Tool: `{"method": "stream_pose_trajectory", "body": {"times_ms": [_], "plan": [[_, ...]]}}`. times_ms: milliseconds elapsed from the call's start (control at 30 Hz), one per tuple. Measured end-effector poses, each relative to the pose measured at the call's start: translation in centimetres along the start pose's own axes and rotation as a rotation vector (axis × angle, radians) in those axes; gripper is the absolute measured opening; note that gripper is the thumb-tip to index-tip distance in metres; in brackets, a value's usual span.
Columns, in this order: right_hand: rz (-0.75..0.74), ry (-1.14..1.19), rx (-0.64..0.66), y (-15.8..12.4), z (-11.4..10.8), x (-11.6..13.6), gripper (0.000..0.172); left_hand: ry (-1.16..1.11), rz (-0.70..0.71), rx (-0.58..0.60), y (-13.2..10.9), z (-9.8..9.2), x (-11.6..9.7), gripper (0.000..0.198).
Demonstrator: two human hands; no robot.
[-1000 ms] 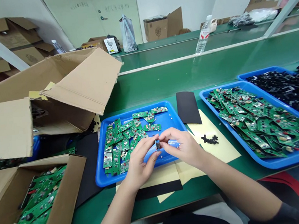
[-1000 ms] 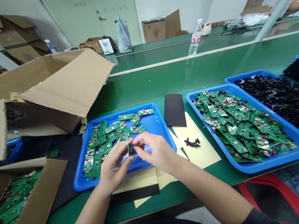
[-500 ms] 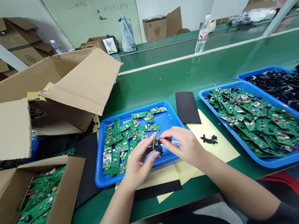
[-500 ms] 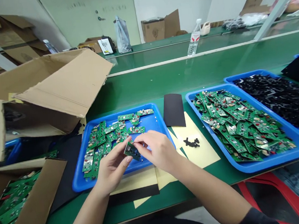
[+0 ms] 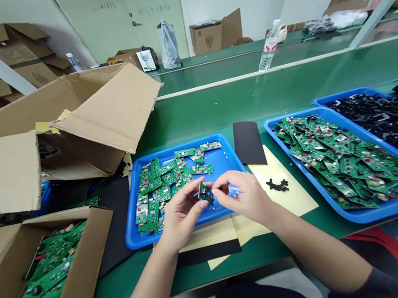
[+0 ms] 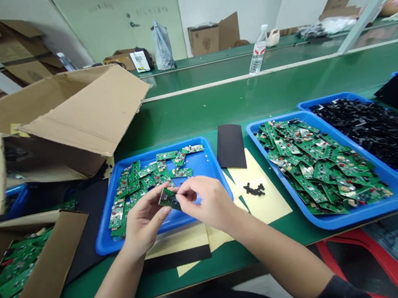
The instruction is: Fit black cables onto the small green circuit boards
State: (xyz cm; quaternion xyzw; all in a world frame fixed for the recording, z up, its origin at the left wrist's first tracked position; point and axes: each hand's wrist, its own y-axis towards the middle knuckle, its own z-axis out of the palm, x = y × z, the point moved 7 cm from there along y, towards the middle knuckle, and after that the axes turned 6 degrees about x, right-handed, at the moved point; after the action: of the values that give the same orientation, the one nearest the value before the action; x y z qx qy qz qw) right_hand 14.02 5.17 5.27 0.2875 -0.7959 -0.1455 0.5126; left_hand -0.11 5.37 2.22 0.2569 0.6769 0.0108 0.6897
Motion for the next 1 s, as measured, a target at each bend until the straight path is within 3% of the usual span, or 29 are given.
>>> {"method": "stream_pose_trajectory", "body": {"times_ms": [267, 400, 767, 1000], "plan": [[0.368, 0.468, 0.236, -0.8, 1.9, -1.6, 0.009, -0.014, 0.012, -0.102, 0.1, -0.4, 0.3, 0.035], [0.475, 0.479, 0.21, -0.8, 2.0, -2.6, 0.009, -0.009, -0.019, -0.092, -0.2, -0.4, 0.4, 0.036], [0.096, 0.001, -0.035, -0.1, -0.1, -0.9, 0.012, 0.062, -0.037, 0.062, -0.2, 0.4, 0.6, 0.037], [-0.175, -0.196, -0.129, -0.5, -0.3, 0.8, 0.015, -0.046, -0.173, 0.074, -0.1, 0.4, 1.1, 0.039]]}}
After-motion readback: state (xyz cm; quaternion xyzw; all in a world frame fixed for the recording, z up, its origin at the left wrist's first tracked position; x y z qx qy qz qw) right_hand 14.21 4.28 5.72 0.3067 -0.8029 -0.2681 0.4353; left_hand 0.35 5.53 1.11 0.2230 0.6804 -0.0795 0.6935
